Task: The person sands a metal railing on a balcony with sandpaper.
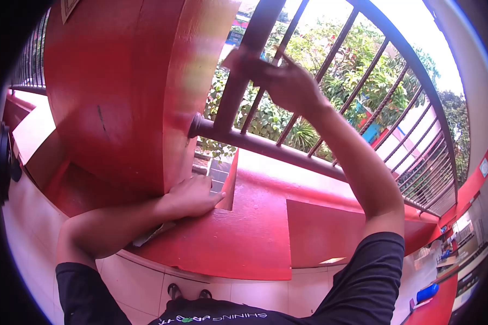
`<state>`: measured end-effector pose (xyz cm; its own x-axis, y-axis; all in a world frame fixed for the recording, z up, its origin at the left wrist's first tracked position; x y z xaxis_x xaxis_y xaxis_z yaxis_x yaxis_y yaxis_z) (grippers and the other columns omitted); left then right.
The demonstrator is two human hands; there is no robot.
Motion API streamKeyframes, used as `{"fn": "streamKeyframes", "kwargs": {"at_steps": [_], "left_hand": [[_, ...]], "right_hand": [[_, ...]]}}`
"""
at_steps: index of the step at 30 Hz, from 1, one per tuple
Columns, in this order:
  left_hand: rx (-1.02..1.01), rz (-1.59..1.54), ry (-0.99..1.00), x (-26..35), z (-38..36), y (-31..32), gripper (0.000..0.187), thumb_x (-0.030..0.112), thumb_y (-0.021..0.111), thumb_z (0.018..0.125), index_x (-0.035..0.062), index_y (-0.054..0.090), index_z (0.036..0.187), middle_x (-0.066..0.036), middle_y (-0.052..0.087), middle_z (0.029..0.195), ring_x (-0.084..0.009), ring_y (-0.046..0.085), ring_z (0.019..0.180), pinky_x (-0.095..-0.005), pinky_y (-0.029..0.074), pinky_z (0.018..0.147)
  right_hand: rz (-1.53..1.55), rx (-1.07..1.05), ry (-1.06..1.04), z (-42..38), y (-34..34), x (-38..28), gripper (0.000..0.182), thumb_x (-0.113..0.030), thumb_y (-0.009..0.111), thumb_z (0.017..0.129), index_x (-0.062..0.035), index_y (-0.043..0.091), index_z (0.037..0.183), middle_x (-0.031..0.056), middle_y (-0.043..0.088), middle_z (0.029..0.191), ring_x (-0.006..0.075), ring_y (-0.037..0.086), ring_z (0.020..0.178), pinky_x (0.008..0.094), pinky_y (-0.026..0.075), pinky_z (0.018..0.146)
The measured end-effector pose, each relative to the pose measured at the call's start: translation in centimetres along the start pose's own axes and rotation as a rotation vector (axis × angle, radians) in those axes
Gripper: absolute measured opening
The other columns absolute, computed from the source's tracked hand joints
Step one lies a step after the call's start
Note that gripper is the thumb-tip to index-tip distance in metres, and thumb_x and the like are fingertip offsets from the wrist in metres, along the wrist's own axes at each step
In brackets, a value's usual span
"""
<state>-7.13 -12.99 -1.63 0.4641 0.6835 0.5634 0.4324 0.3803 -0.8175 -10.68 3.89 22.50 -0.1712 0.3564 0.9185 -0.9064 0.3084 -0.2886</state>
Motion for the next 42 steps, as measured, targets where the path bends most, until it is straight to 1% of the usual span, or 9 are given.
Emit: {"fn": "streamKeyframes", "kwargs": {"at_steps": [7, 12, 16, 20, 25, 28, 33, 37, 42], "left_hand": [[-0.186, 0.092, -0.043, -0.1, 0.3, 1.0, 0.061, 0.051, 0.044, 0.1, 0.0015, 0.071, 0.123, -0.025, 0.069, 0.123, -0.044, 0.066, 0.116, -0.0527, 0.051, 0.1], [-0.227, 0.118, -0.037, 0.3, 0.1, 0.9, 0.059, 0.05, 0.041, 0.101, 0.0053, 0.073, 0.12, -0.023, 0.07, 0.124, -0.0421, 0.066, 0.115, -0.0509, 0.051, 0.101], [-0.198, 0.111, -0.049, 0.0, 0.1, 1.0, 0.057, 0.049, 0.042, 0.101, 0.0056, 0.074, 0.116, -0.022, 0.07, 0.123, -0.0416, 0.066, 0.115, -0.0514, 0.051, 0.1], [-0.221, 0.152, -0.015, 0.3, -0.1, 0.8, 0.057, 0.048, 0.039, 0.102, 0.0066, 0.074, 0.118, -0.022, 0.071, 0.122, -0.0422, 0.067, 0.114, -0.0525, 0.051, 0.1], [-0.196, 0.141, 0.002, 0.4, -0.4, 0.7, 0.059, 0.048, 0.038, 0.101, 0.0049, 0.074, 0.117, -0.023, 0.072, 0.117, -0.0423, 0.068, 0.11, -0.0534, 0.051, 0.099], [-0.231, 0.161, -0.01, 0.4, -0.4, 0.5, 0.057, 0.048, 0.038, 0.102, 0.0079, 0.073, 0.12, -0.022, 0.071, 0.121, -0.0422, 0.067, 0.113, -0.053, 0.051, 0.1], [-0.21, 0.143, 0.008, 0.3, -0.4, 0.8, 0.056, 0.048, 0.038, 0.102, 0.008, 0.072, 0.123, -0.022, 0.071, 0.122, -0.0423, 0.066, 0.115, -0.0526, 0.05, 0.101], [-0.172, 0.112, 0.025, 0.3, -0.4, 0.8, 0.061, 0.047, 0.037, 0.098, 0.0015, 0.076, 0.111, -0.024, 0.073, 0.112, -0.0432, 0.069, 0.107, -0.0527, 0.052, 0.098], [-0.23, 0.15, -0.03, 0.3, -0.3, 0.6, 0.056, 0.048, 0.04, 0.101, 0.0062, 0.074, 0.116, -0.022, 0.071, 0.12, -0.0413, 0.067, 0.112, -0.0514, 0.051, 0.099]], "right_hand": [[0.209, -0.082, -0.379, -1.3, 1.1, -1.8, 0.059, -0.01, 0.058, 0.091, -0.031, 0.058, 0.146, -0.0126, 0.057, 0.149, 0.0077, 0.049, 0.142, 0.046, 0.025, 0.13], [0.031, 0.091, 0.276, 3.1, -1.9, 8.8, 0.063, -0.008, 0.063, 0.09, -0.0237, 0.053, 0.15, -0.006, 0.055, 0.153, 0.0114, 0.05, 0.142, 0.0485, 0.034, 0.123], [0.202, 0.01, -0.399, 1.0, -0.1, 1.0, 0.039, -0.016, 0.048, 0.104, -0.0218, 0.065, 0.138, -0.0055, 0.066, 0.139, 0.0085, 0.056, 0.135, 0.0367, 0.036, 0.125], [0.224, 0.053, 0.368, 4.1, -3.0, 9.8, 0.045, -0.009, 0.051, 0.098, -0.027, 0.065, 0.136, -0.0067, 0.066, 0.139, 0.0087, 0.06, 0.131, 0.0387, 0.038, 0.124], [0.151, -0.02, -0.32, 1.8, -0.1, 3.9, 0.052, -0.011, 0.057, 0.099, -0.032, 0.057, 0.147, -0.013, 0.056, 0.15, 0.0056, 0.048, 0.142, 0.0418, 0.031, 0.128], [0.299, -0.095, 0.512, 4.9, -3.3, 12.8, 0.053, -0.01, 0.063, 0.095, -0.0313, 0.059, 0.144, -0.0125, 0.056, 0.151, 0.0048, 0.049, 0.141, 0.0412, 0.044, 0.117], [0.021, 0.037, -0.234, 3.5, -2.0, 7.1, 0.054, -0.007, 0.058, 0.093, -0.0331, 0.061, 0.141, -0.0138, 0.056, 0.15, 0.0066, 0.05, 0.141, 0.041, 0.03, 0.129], [-0.026, 0.249, 0.318, 4.4, -2.4, 12.7, 0.055, -0.004, 0.063, 0.088, -0.0224, 0.061, 0.14, -0.0005, 0.07, 0.131, 0.024, 0.074, 0.103, 0.0366, 0.062, 0.077], [0.157, 0.028, -0.015, 0.5, 1.0, -5.1, 0.046, -0.014, 0.06, 0.091, -0.0122, 0.065, 0.136, 0.0013, 0.065, 0.14, 0.0141, 0.054, 0.138, 0.0437, 0.032, 0.126]]}}
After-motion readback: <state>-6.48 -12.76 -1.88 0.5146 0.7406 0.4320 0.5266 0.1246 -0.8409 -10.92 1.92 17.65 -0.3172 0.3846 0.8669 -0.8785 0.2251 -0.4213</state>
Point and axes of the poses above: each hand's wrist, its own z-axis towards the middle knuckle, its own y-axis out of the palm, x = y × z, the point moved 4 cm from there along z, towards the middle knuckle
